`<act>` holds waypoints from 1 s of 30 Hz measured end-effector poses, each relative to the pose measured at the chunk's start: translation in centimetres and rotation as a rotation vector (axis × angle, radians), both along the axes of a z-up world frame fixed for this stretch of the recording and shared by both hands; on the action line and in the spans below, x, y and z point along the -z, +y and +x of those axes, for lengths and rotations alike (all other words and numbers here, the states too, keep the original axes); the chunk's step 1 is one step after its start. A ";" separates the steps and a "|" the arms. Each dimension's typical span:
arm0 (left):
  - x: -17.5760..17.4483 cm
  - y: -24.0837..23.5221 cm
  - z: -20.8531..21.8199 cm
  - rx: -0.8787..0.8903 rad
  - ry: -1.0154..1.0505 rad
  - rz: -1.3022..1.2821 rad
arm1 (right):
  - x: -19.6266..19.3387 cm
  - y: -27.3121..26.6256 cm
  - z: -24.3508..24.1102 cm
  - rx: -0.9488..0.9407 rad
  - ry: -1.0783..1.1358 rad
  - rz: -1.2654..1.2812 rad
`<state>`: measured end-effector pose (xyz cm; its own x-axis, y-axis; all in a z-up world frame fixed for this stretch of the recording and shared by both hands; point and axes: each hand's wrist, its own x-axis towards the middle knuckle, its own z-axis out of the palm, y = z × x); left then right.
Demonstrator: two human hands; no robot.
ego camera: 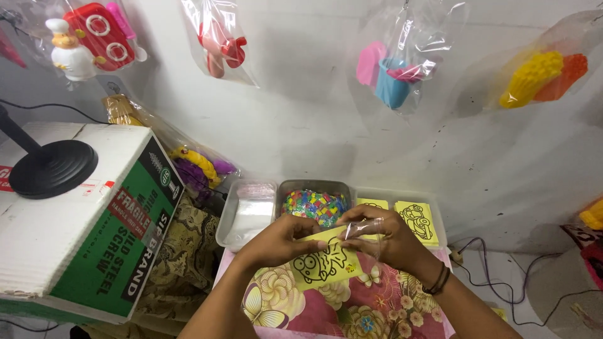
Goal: The person sits on the floor and packs small yellow cards with cartoon drawings into clear plastic bags. They pick up a card, place it inside a bag, and then add small colorful beads from a container into the same bag before setting it aside.
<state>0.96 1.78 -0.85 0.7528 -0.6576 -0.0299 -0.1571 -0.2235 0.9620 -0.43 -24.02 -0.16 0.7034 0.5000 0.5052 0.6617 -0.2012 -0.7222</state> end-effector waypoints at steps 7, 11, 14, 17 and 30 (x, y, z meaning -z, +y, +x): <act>-1.1 0.2 -0.7 -0.032 0.006 -0.019 | -1.1 -1.1 0.2 0.116 -0.021 -0.015; -1.7 0.3 -0.9 -0.047 -0.001 -0.015 | -0.9 -1.3 0.1 0.120 -0.067 0.011; -2.3 0.4 -1.2 -0.051 0.000 -0.017 | -1.0 -1.0 -0.2 0.122 -0.067 0.013; -2.4 0.4 -1.4 -0.048 0.004 -0.022 | -1.3 -0.8 -0.4 0.114 -0.044 0.023; -2.2 0.5 -1.1 -0.074 -0.012 -0.001 | -2.4 -1.0 -0.8 -0.017 0.028 -0.056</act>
